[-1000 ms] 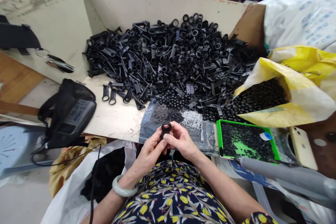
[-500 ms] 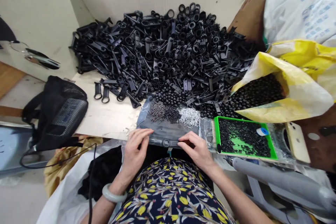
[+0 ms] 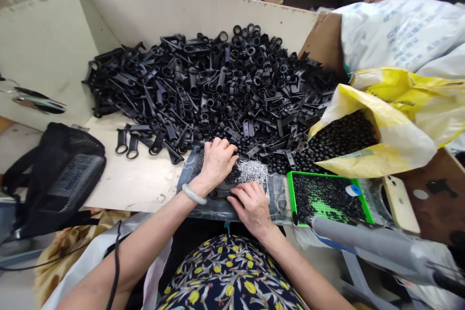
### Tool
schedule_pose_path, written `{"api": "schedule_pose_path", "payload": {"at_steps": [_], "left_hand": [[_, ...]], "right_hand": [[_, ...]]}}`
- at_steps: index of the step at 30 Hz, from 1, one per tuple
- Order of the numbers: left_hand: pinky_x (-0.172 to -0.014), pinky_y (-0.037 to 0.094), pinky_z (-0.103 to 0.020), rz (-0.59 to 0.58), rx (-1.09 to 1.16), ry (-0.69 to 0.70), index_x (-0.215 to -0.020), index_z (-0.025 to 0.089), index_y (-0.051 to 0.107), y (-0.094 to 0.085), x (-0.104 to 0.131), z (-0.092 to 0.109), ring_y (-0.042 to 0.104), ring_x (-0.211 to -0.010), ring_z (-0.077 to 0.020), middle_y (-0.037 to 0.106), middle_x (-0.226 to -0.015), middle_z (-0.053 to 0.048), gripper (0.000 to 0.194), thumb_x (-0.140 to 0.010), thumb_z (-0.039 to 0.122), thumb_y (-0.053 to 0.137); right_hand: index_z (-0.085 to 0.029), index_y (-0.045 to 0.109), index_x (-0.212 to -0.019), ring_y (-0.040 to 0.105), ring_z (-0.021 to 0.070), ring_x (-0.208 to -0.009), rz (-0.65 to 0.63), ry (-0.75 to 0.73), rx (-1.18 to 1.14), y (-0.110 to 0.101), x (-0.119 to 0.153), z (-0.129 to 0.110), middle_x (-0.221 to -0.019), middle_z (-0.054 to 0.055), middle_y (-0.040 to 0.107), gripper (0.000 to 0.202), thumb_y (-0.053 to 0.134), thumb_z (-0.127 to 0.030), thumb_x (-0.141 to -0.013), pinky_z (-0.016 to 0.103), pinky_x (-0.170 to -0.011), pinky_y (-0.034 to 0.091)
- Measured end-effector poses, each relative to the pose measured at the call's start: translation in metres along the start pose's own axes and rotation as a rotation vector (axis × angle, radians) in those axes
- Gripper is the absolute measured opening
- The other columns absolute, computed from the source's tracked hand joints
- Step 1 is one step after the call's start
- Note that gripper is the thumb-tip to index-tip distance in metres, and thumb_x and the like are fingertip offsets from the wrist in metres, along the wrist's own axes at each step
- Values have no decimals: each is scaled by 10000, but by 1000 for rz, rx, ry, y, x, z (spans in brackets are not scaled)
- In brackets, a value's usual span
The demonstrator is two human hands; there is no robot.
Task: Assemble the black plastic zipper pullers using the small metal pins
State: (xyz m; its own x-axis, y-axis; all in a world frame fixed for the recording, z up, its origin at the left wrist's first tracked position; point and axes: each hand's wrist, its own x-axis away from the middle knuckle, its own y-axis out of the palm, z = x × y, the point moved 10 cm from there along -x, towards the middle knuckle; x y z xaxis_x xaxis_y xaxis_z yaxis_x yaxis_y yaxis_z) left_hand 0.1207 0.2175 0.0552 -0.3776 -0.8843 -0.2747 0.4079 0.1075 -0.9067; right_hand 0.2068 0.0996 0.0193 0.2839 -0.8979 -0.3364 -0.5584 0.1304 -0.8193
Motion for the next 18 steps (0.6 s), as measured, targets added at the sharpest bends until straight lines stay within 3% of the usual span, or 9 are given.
{"api": "schedule_pose_path", "payload": {"at_steps": [6,9,12,14,18], "left_hand": [[-844,359,-471,-51,-86,-56,-904,185,720,24,-13,-6,529,-1027,-340,686,-984,-148,161,-965,307,634],[-838,360,-464,-57,-62,-56,-887,196,722,28,-13,-8,538,-1010,-332,702,-969,-139,143,-961,279,632],[-872,367,-462,-24,20,-33,-921,207,725,21,-10,-8,561,-1009,-310,732,-962,-113,123,-967,267,629],[-908,378,-465,0,131,-26,-938,211,731,10,-2,-6,592,-993,-288,756,-953,-88,110,-966,260,636],[-891,466,-408,14,535,-211,-989,238,768,-15,36,-11,665,-890,-229,782,-942,-33,117,-934,299,686]], "right_hand": [[-219,723,-1085,634,221,-911,1,12,-35,1,5,2,-1006,76,734,141,599,-246,-1023,367,-797,451],[-224,703,-1201,647,235,-995,-37,25,-93,-6,11,3,-1112,95,732,209,596,-251,-1023,385,-855,477],[-241,663,-1309,653,248,-1077,3,72,-152,-32,24,14,-1196,103,719,296,595,-248,-1021,412,-920,491],[-256,680,-1290,669,244,-1028,65,117,-133,-54,34,27,-1133,91,734,286,585,-234,-1022,414,-901,499],[-224,722,-1198,669,223,-921,86,172,-18,-75,43,47,-1009,83,742,235,549,-217,-1040,383,-829,479]]}}
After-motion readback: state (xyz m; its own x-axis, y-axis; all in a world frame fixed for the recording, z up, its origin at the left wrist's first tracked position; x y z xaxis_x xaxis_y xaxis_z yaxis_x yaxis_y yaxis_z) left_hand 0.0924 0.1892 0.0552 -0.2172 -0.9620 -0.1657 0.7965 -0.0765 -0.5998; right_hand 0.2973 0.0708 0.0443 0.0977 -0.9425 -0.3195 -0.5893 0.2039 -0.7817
